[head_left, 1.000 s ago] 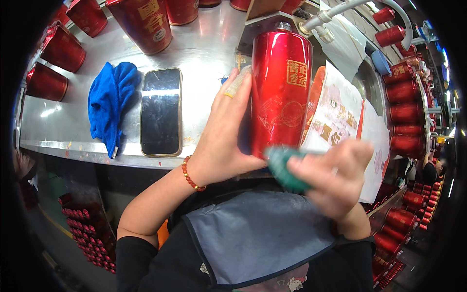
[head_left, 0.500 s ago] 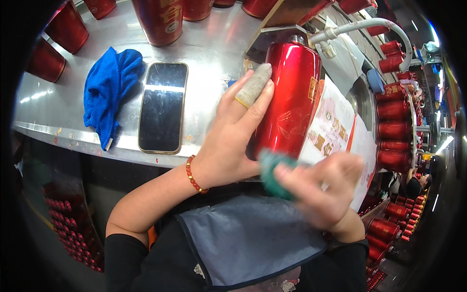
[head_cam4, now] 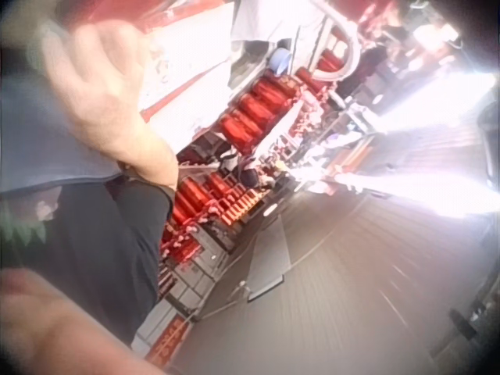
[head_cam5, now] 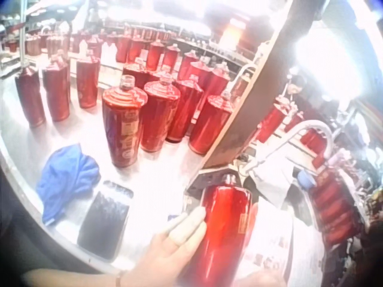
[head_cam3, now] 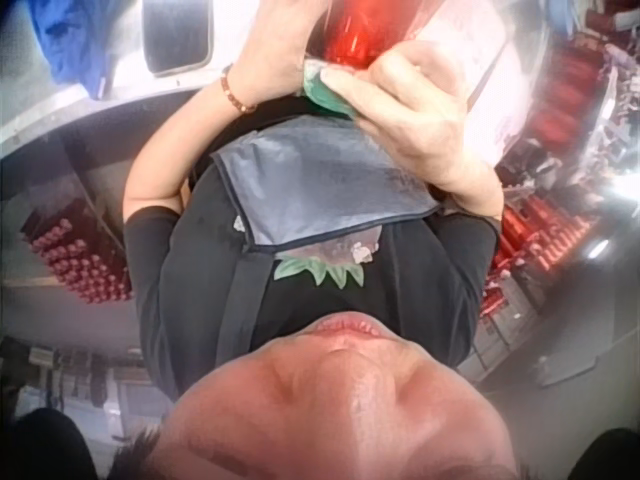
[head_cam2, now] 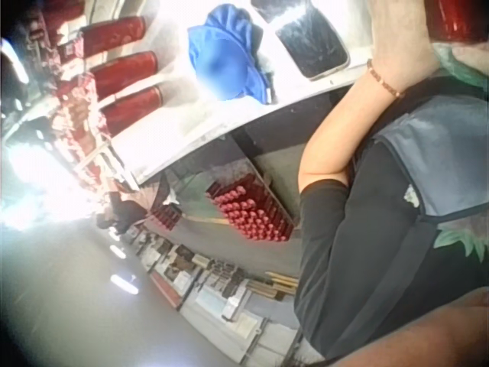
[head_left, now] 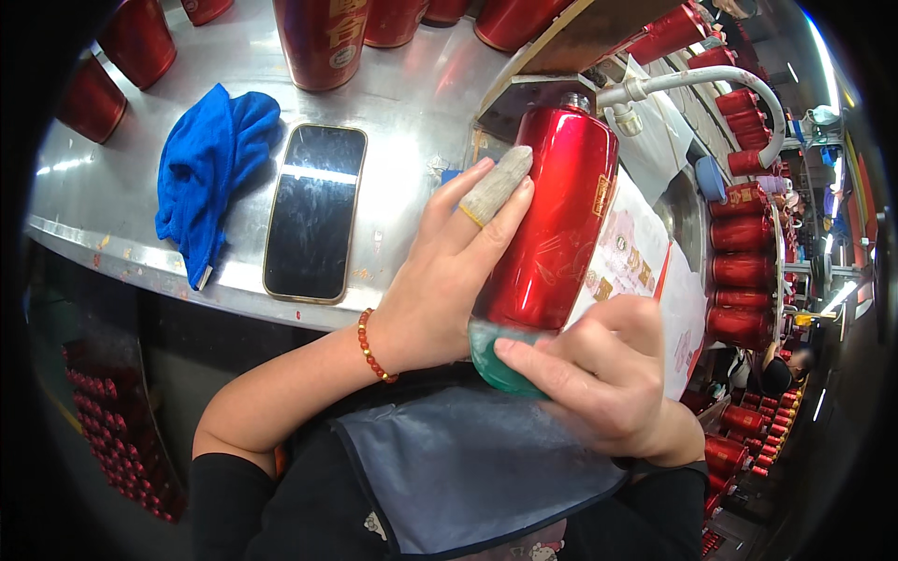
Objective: The person wipes the exterior of red cylindrical cans with a green sponge and a blue cloth, then uses a wooden stick to clean the rim of each can. The person handles the cans one at a time, rotating them to clean different sides, and places them back on the stainless steel workbench.
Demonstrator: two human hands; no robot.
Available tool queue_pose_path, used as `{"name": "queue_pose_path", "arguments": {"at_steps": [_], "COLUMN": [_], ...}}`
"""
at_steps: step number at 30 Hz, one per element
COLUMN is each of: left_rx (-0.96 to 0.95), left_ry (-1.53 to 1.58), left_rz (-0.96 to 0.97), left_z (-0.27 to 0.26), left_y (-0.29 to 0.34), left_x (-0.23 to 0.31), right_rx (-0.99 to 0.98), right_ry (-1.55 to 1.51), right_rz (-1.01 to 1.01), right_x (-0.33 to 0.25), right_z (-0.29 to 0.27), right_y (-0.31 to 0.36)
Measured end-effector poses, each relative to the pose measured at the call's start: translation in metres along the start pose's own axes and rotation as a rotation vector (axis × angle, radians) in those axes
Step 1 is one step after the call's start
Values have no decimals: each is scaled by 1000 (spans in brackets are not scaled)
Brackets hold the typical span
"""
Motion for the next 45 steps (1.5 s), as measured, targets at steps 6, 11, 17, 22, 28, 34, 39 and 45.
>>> {"name": "queue_pose_path", "arguments": {"at_steps": [6,11,17,22,28,34,39,45], "left_rx": [-56,-87,-158,-214,-237,-209,-217,-194], "left_ry": [98,80,87,87,51,43,11,11], "left_rz": [-62,-76,-81,-95,-58,-3,-45,-19], "left_z": [-2,-6,-11,-12,-13,-12,-12,-11], "left_y": [0,0,-1,0,-3,-5,0,-4], "left_x": [-1,0,-6,-6,-6,-4,-6,-4], "right_rx": [233,79,-31,101,270,264,140,389], "right_ry": [64,-381,-442,-230,-82,-88,-267,-238], "right_rz": [403,369,292,283,298,381,-12,553], "right_x": [87,77,79,93,109,122,31,124], "right_z": [-8,-2,-7,-11,-8,-1,11,10], "right_y": [-11,-11,-18,-19,-16,-8,14,3]}}
Point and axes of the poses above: each hand's wrist, its own y-axis away from the middle knuckle, its own z-axis out of the palm, x = y × z, the point moved 1 cm from there along -y, towards the middle knuckle, and after that the axes turned 7 degrees about y, right-handed, at the moved point
